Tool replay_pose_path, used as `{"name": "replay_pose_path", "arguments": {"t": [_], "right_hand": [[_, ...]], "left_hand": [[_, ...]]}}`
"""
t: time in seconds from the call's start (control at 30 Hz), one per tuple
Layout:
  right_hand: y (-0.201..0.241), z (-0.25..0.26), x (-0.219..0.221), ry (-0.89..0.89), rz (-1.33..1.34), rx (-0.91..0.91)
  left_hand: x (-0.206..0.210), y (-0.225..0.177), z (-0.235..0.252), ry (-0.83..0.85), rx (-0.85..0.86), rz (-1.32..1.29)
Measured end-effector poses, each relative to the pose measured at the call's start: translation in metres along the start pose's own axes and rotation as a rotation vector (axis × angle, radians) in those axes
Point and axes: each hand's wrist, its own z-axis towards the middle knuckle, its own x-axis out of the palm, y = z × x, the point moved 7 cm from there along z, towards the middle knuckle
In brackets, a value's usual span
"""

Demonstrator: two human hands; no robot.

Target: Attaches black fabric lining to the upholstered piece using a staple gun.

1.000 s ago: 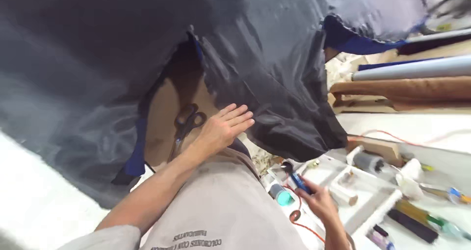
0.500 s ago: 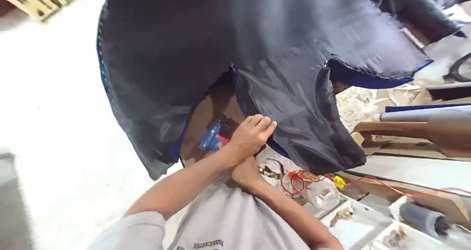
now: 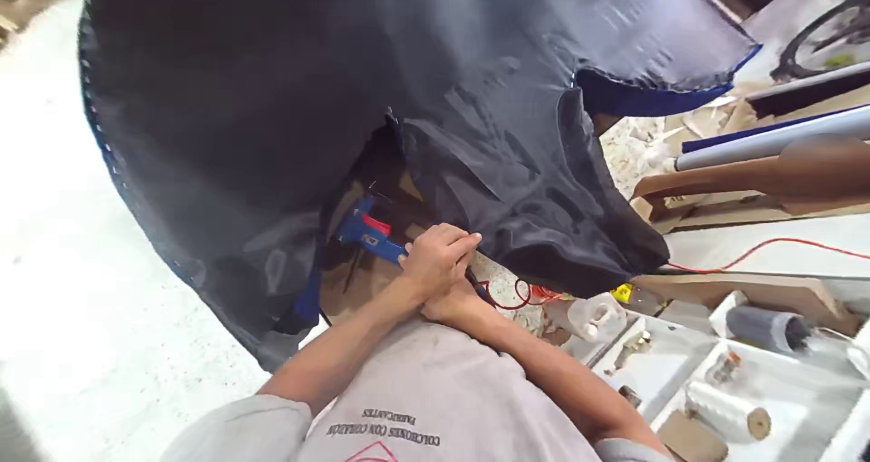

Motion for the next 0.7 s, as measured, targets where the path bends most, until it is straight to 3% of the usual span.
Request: {"name": "replay_pose_path", "arguments": {"t": [0.03, 0.1, 0.17, 0.23, 0.37, 0.5, 0.7], "right_hand": [[0.000, -0.012, -0.016, -0.109, -0.063, -0.138], [-0.006, -0.048, -0.052, -0.156, 0.037, -0.257], [-0.028, -0.092, -0.099, -0.529, 0.138, -0.183], [-0.047, -0.111, -0.126, -0.888, 0.031, -0.027], [-0.073, -0.062, -0.111, -0.924, -0.203, 0.073], [-0.080, -0.055, -0.093, -1.084, -0.220, -0.050], [-0.063, -0.054, -0.074, -1.149, -0.181, -0.167]], "left_hand": [[-0.002, 0.004, 0.001, 0.002, -0.017, -0.037], [-0.012, 0.004, 0.004, -0.001, -0.011, -0.062], [-0.017, -0.002, 0.012, 0.012, 0.033, -0.036], [-0.022, -0.007, 0.018, 0.034, 0.064, -0.031], [-0.034, -0.008, 0.035, 0.088, 0.162, 0.045], [-0.017, 0.019, 0.044, 0.384, 0.303, 0.276], [-0.016, 0.041, 0.029, 0.329, 0.491, 0.232]]}}
